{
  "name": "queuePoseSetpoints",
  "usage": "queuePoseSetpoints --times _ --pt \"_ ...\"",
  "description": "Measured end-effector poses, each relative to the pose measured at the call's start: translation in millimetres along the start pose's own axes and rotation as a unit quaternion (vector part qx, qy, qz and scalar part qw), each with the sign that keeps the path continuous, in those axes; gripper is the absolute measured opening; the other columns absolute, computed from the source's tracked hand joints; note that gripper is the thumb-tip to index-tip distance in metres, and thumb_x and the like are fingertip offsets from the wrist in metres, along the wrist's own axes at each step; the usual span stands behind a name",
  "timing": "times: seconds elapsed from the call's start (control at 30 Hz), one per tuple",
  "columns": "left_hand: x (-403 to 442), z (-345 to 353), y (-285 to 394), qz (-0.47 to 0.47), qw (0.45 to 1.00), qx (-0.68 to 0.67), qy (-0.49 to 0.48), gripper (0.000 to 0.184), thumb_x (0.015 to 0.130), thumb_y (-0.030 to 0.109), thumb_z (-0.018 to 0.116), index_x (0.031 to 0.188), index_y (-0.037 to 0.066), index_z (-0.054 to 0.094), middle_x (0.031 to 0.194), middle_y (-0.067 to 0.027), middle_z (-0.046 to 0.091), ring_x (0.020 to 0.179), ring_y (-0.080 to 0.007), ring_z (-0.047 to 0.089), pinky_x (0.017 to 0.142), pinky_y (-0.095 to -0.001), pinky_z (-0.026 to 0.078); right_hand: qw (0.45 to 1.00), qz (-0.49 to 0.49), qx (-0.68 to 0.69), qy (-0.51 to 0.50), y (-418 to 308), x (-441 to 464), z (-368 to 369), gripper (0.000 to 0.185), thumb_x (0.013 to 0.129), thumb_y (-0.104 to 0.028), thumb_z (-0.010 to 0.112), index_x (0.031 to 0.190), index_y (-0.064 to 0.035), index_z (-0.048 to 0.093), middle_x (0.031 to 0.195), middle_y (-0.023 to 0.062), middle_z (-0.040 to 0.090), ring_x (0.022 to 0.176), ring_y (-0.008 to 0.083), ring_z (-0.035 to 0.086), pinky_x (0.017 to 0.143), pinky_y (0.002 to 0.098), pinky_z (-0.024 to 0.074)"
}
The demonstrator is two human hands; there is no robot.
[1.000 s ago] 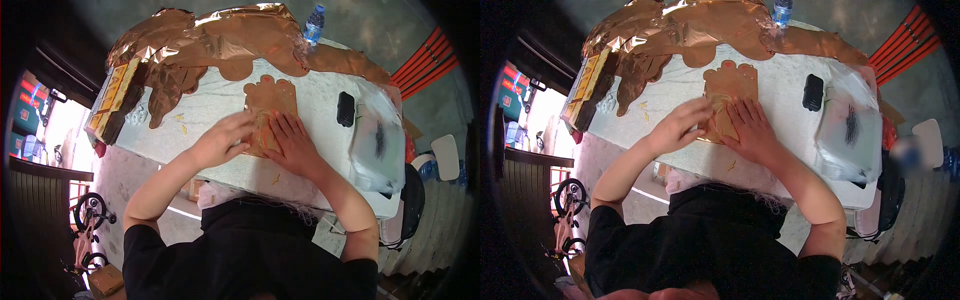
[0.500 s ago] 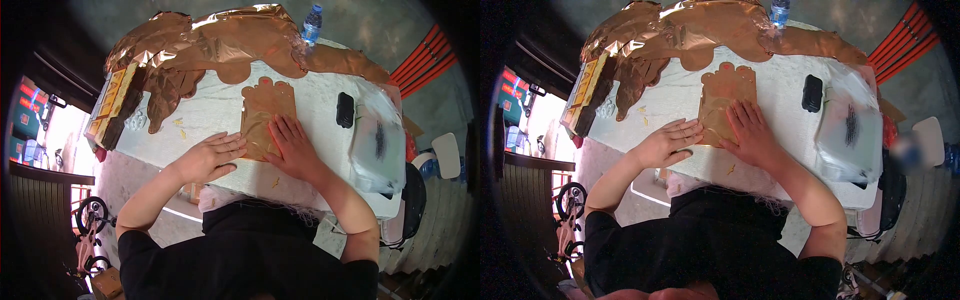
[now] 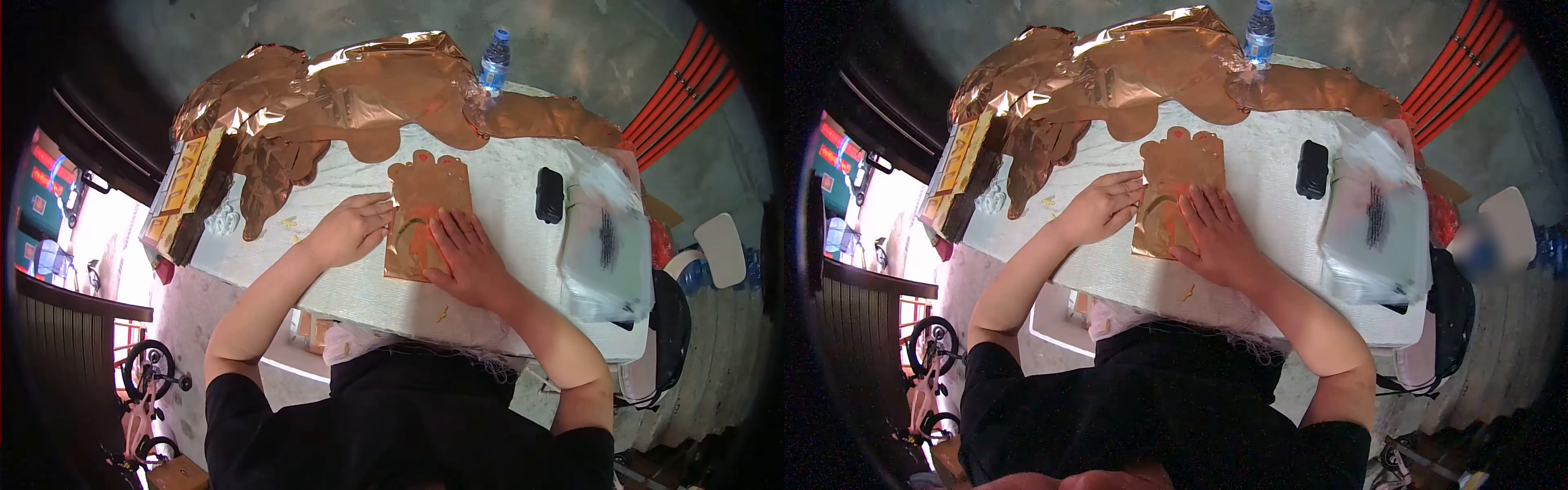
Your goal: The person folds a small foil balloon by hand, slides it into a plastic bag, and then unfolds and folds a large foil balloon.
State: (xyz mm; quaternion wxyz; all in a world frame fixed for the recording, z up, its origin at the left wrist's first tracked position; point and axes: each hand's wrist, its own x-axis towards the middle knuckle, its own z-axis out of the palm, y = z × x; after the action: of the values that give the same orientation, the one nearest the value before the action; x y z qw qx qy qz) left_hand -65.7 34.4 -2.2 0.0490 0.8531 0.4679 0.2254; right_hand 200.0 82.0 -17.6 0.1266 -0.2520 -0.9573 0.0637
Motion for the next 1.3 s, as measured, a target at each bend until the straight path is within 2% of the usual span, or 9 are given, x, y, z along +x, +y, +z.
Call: queuePoseSetpoints --times 0.37,0.43,0.47,0.57,0.63,0.87,0.97,1.03,1.3 --pt "11.9 6.6 -11.4 -0.058 0.995 -0.075 0.041 0.029 0.079 0.004 0.058 0.107 -0.002 0.057 0.106 -0.0141 0.062 0.102 -0.0312 0.057 0.091 -0.0378 0.044 1.0 -0.002 0.0 0.005 -0.3 0.0 0.7 0.076 0.088 -0.048 0.052 0.143 -0.0005 0.03 0.148 0.0221 0.028 0.139 0.0356 0.024 0.115 0.0474 0.0136" --pt "23.5 12.9 -2.3 -0.344 0.85 -0.39 0.084 0.038 0.078 0.004 0.062 0.114 -0.001 0.05 0.101 -0.0138 0.062 0.095 -0.0258 0.06 0.085 -0.0328 0.046 1.0 0.007 0.004 -0.008 -0.6 0.6 -0.8 0.076 0.088 -0.048 0.052 0.143 -0.0005 0.03 0.148 0.0226 0.029 0.139 0.0357 0.024 0.115 0.0477 0.0137" --pt "27.6 13.6 2.4 -0.345 0.85 -0.39 0.084 0.038 0.078 0.004 0.062 0.114 -0.001 0.05 0.101 -0.0138 0.062 0.095 -0.0258 0.06 0.085 -0.0328 0.046 1.0 0.006 0.004 -0.008 -0.5 0.6 -0.2 0.076 0.088 -0.048 0.052 0.143 -0.0005 0.03 0.148 0.0226 0.029 0.139 0.0357 0.024 0.115 0.0477 0.0137" --pt "35.5 8.7 18.7 -0.376 0.876 -0.295 0.064 0.05 0.074 0.005 0.068 0.119 0.0 0.045 0.097 -0.0131 0.06 0.09 -0.0228 0.061 0.081 -0.0314 0.047 1.0 0.0 0.006 -0.004 0.3 0.5 0.8 0.076 0.088 -0.048 0.053 0.143 -0.0004 0.03 0.148 0.0229 0.029 0.139 0.0363 0.025 0.115 0.0483 0.0142" --pt "30.8 23.3 13.7 -0.276 0.949 -0.089 0.123 0.059 0.069 0.006 0.072 0.12 -0.001 0.044 0.096 -0.0121 0.059 0.092 -0.0245 0.06 0.082 -0.0319 0.048 1.0 0.0 0.009 -0.006 0.4 1.0 0.0 0.075 0.088 -0.048 0.053 0.143 -0.0004 0.031 0.148 0.0228 0.029 0.139 0.0367 0.025 0.114 0.0489 0.0149" --pt "26.3 31.9 12.2 -0.281 0.933 -0.151 0.165 0.056 0.068 0.004 0.071 0.118 0.001 0.046 0.099 -0.0124 0.058 0.094 -0.0262 0.061 0.086 -0.0335 0.047 1.0 -0.001 0.011 0.002 1.1 -0.7 1.4 0.074 0.088 -0.047 0.053 0.142 -0.0003 0.031 0.148 0.0227 0.029 0.139 0.0362 0.024 0.115 0.0484 0.0138" --pt "28.1 24.3 15.6 -0.321 0.91 -0.217 0.145 0.056 0.067 0.015 0.072 0.116 0.005 0.046 0.101 -0.0096 0.055 0.1 -0.0284 0.053 0.091 -0.0409 0.035 1.0 -0.003 0.007 0.004 0.8 0.0 1.7 0.074 0.088 -0.047 0.052 0.142 -0.0003 0.031 0.147 0.0228 0.029 0.139 0.0364 0.024 0.115 0.0484 0.0134" --pt "27.9 24.6 14.2 -0.315 0.935 -0.099 0.132 0.045 0.07 0.01 0.072 0.108 0.003 0.049 0.097 -0.0113 0.056 0.089 -0.0269 0.059 0.08 -0.0372 0.045 1.0 0.001 0.01 0.0 1.2 0.1 1.8 0.074 0.088 -0.047 0.052 0.142 -0.0005 0.031 0.148 0.0229 0.029 0.139 0.0367 0.025 0.114 0.0488 0.0135" --pt "42.7 31.8 5.8 -0.332 0.937 0.075 0.077 0.036 0.078 0.03 0.066 0.103 0.007 0.054 0.091 -0.0116 0.059 0.09 -0.0294 0.057 0.081 -0.0418 0.036 1.0 -0.005 0.01 0.007 1.9 -0.5 5.4 0.076 0.088 -0.047 0.053 0.143 -0.0009 0.028 0.149 0.0237 0.026 0.139 0.0388 0.024 0.114 0.0494 0.0136"
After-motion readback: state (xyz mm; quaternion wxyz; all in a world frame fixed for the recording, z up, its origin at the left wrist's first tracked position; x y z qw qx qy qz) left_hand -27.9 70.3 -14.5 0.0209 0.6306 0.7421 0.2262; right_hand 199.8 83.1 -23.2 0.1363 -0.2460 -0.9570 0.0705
